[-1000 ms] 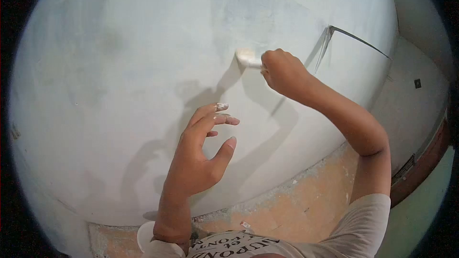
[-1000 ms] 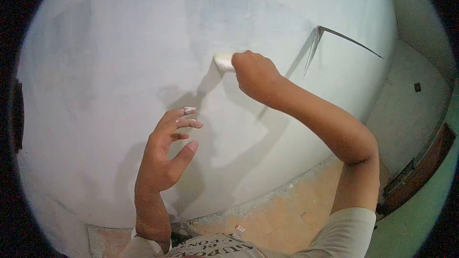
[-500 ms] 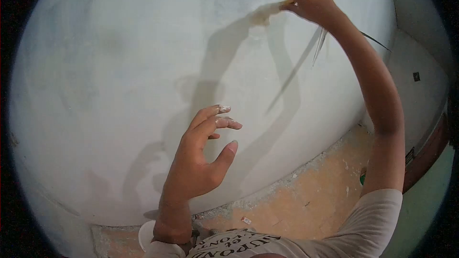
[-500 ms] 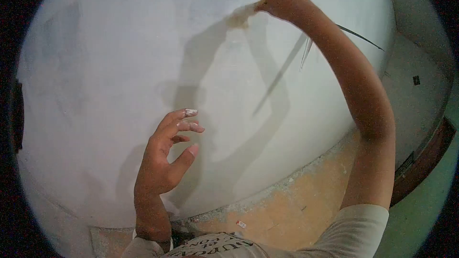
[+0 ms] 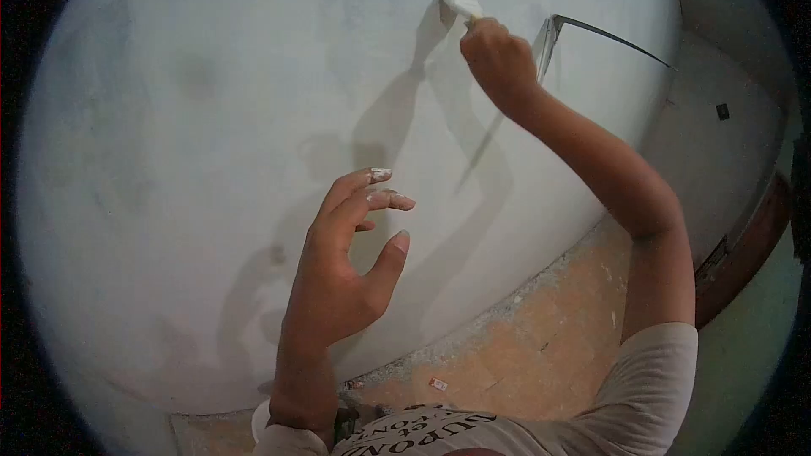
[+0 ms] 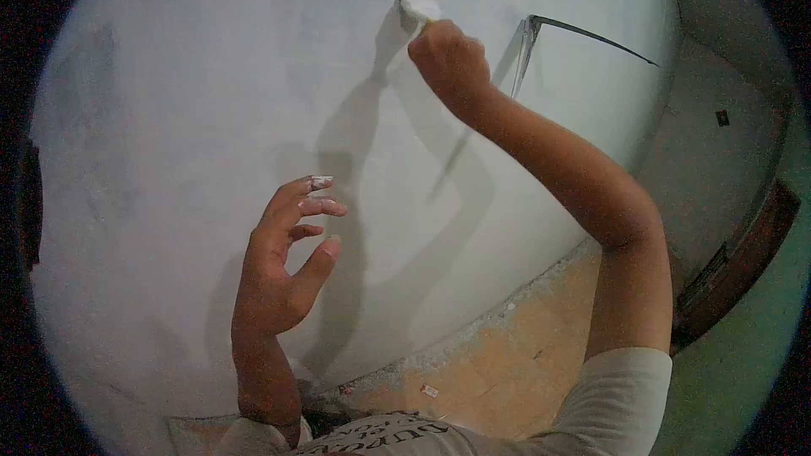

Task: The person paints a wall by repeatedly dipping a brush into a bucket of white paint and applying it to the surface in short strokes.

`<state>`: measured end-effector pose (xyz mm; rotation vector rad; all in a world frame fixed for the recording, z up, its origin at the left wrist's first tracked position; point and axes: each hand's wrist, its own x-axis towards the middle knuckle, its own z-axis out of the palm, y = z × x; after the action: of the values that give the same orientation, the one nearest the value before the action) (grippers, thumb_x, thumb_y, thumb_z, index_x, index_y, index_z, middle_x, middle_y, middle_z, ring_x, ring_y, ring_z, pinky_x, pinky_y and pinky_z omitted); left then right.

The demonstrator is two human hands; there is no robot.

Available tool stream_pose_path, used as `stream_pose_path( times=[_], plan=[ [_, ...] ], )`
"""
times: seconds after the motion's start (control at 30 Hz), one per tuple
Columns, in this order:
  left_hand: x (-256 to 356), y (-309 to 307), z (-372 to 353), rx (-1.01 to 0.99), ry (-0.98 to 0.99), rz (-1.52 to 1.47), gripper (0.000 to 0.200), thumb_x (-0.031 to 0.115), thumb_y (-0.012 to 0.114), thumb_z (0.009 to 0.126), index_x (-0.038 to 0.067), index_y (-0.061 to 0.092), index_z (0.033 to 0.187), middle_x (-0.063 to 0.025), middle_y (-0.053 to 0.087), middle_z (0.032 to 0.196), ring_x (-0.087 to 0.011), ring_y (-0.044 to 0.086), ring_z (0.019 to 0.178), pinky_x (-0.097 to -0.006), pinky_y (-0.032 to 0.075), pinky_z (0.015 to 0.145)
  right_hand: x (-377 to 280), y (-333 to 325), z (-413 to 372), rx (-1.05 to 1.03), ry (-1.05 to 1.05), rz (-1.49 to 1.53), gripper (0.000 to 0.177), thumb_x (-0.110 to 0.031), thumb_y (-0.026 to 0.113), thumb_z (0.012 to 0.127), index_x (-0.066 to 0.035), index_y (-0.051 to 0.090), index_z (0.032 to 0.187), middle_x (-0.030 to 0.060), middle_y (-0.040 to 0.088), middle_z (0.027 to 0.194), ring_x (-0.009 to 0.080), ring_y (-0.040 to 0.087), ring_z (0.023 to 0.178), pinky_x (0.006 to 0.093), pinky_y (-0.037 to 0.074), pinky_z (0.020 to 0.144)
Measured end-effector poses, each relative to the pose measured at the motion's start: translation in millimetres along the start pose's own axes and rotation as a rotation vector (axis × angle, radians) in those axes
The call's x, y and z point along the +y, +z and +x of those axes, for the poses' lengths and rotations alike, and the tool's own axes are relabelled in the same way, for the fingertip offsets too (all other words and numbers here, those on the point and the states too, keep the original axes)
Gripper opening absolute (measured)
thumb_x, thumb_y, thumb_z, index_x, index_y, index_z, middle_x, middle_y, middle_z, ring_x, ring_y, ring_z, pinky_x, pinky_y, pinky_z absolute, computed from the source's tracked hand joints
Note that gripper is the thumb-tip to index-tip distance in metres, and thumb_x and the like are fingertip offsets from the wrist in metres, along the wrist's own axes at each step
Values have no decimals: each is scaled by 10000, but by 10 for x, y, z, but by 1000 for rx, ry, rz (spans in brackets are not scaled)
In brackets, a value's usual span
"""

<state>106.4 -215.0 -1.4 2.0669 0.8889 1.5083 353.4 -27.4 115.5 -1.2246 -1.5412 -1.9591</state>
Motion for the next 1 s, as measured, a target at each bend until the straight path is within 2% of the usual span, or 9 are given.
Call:
stream_pose_path(
  times=[0.2, 0.27, 0.4, 0.5, 0.7, 0.8, 0.83, 0.9, 1.0],
  plan=[
    [-145, -37, 15, -20, -37, -29, 276, 73, 636, 822, 77, 645, 1098, -158, 519, 1335, -298, 534, 1224, -396, 476, 907, -332, -314, -697, -102, -75, 134, 279, -149, 606, 919, -62, 596, 654, 6, 501, 624, 89, 557, 537, 254, 435, 364],
    [-13, -129, -16, -23, -30, -35, 277, 71, 636, 822, 78, 645, 1098, -159, 520, 1335, -299, 534, 1225, -393, 478, 906, -218, -609, -691, -326, -118, 259, 330, -248, 597, 950, -72, 613, 671, 17, 544, 581, 129, 598, 517, 288, 459, 393],
    [1, -97, -138, -29, -2, -72, 275, 61, 645, 818, 86, 649, 1092, -160, 529, 1329, -300, 526, 1236, -387, 480, 905, 228, -773, -536, -418, -131, 347, 462, -460, 585, 939, -91, 658, 671, 38, 587, 527, 205, 611, 460, 356, 483, 452],
    [-140, -29, -170, -68, 33, -88, 266, 58, 647, 824, 87, 649, 1088, -161, 535, 1322, -301, 522, 1243, -389, 483, 905, 405, -732, -299, -460, -131, 220, 512, -537, 590, 911, -77, 696, 713, 61, 634, 570, 192, 636, 500, 327, 507, 498],
    [-446, -123, -168, -90, 35, -139, 281, 57, 630, 821, 86, 652, 1100, -129, 508, 1367, -250, 511, 1258, -388, 480, 940, 300, -455, 482, -101, -131, 156, 488, -575, 649, 839, -100, 748, 797, 60, 670, 633, 242, 665, 571, 384, 537, 590],
    [-492, -155, -146, -106, 19, -163, 275, 53, 628, 819, 84, 658, 1090, -132, 508, 1363, -252, 511, 1257, -386, 481, 936, 342, -533, 799, -161, -29, 146, 434, -519, 651, 861, -103, 750, 787, 70, 700, 673, 227, 695, 605, 367, 573, 603],
    [-487, -135, -127, -109, 14, -165, 271, 51, 627, 818, 82, 660, 1086, -132, 509, 1360, -249, 515, 1249, -384, 481, 933, 346, -652, 967, -378, 125, 157, 502, -538, 643, 871, -61, 713, 729, 100, 697, 738, 235, 675, 714, 402, 522, 692],
    [-464, -115, -86, -111, 29, -153, 272, 48, 625, 818, 78, 659, 1086, -131, 509, 1360, -250, 530, 1229, -383, 481, 928, 476, -573, 982, -137, 117, 131, 503, -553, 662, 848, -69, 722, 722, 78, 680, 667, 217, 668, 642, 378, 522, 617],
    [-449, -43, -49, -93, 18, -138, 284, 47, 617, 811, 75, 657, 1091, -126, 508, 1363, -250, 548, 1205, -389, 478, 931, 631, -630, 1026, -148, 294, 107, 507, -555, 653, 855, -77, 724, 702, 59, 660, 602, 203, 642, 545, 364, 500, 526]
  ],
)
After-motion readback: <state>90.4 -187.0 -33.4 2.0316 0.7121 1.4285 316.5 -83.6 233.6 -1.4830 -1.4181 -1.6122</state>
